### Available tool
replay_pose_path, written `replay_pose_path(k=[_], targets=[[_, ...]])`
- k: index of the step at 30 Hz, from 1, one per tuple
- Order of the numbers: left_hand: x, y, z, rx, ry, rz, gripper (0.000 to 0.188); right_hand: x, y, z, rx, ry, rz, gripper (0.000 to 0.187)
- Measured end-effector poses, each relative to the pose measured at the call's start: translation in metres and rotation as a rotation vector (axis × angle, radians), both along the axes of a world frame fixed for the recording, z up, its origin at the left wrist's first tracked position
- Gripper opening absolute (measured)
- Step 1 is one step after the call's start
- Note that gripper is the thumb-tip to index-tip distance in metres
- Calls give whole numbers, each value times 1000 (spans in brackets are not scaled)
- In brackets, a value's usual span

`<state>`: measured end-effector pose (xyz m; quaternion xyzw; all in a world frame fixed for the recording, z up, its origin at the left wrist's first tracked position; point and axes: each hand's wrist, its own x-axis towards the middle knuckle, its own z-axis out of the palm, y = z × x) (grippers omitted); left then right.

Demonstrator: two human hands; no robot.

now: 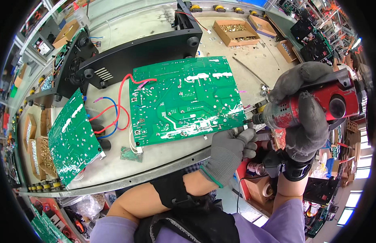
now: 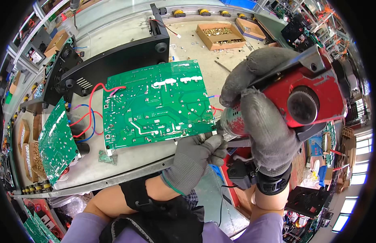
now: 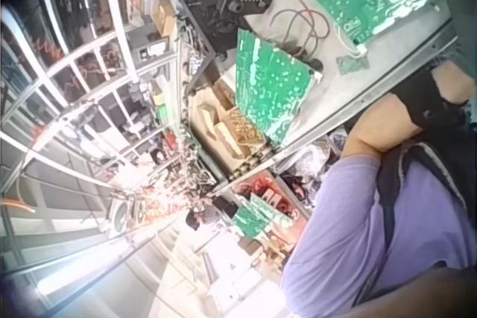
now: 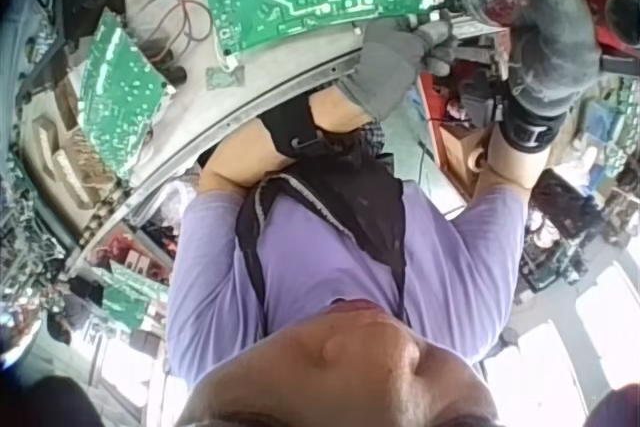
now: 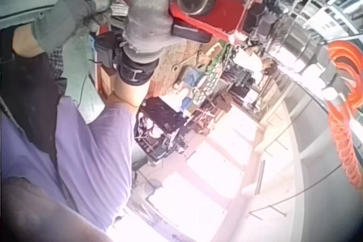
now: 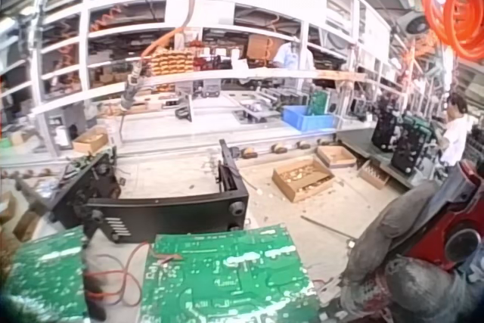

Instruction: Assembling components and securing them with screws inside industrial electronic units on an assembly line.

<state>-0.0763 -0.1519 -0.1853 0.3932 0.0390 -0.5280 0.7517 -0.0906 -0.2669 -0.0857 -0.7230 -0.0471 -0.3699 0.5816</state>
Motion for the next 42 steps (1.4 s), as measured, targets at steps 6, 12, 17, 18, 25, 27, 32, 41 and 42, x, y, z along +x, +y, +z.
replay_pose_path(k=[6,12,17,18,25,27,32,41,42], targets=[[23,36,22,80,-338,-638,26,-4,-3,-2,26,13,-14,45],[42,119,38,-77,-1082,-777,41,-19,-20,-2,229,61,170,46],[53,176,38,135,-961,-867,36,-35,-36,7,210,-46,151,55],[55,186,37,175,-929,-840,33,-42,-39,11,219,-97,160,53],[70,237,35,338,-1006,-552,36,-110,-80,-12,-1,79,-604,28],[72,242,39,395,-823,-478,39,-128,-99,-45,-98,291,-825,27],[76,235,36,364,-560,-211,62,-176,-150,-114,-651,832,-1021,46],[82,192,18,413,-449,-12,57,-98,-95,-82,-781,684,-772,49],[82,191,20,429,-440,-35,56,-82,-82,-84,-723,664,-548,47]])
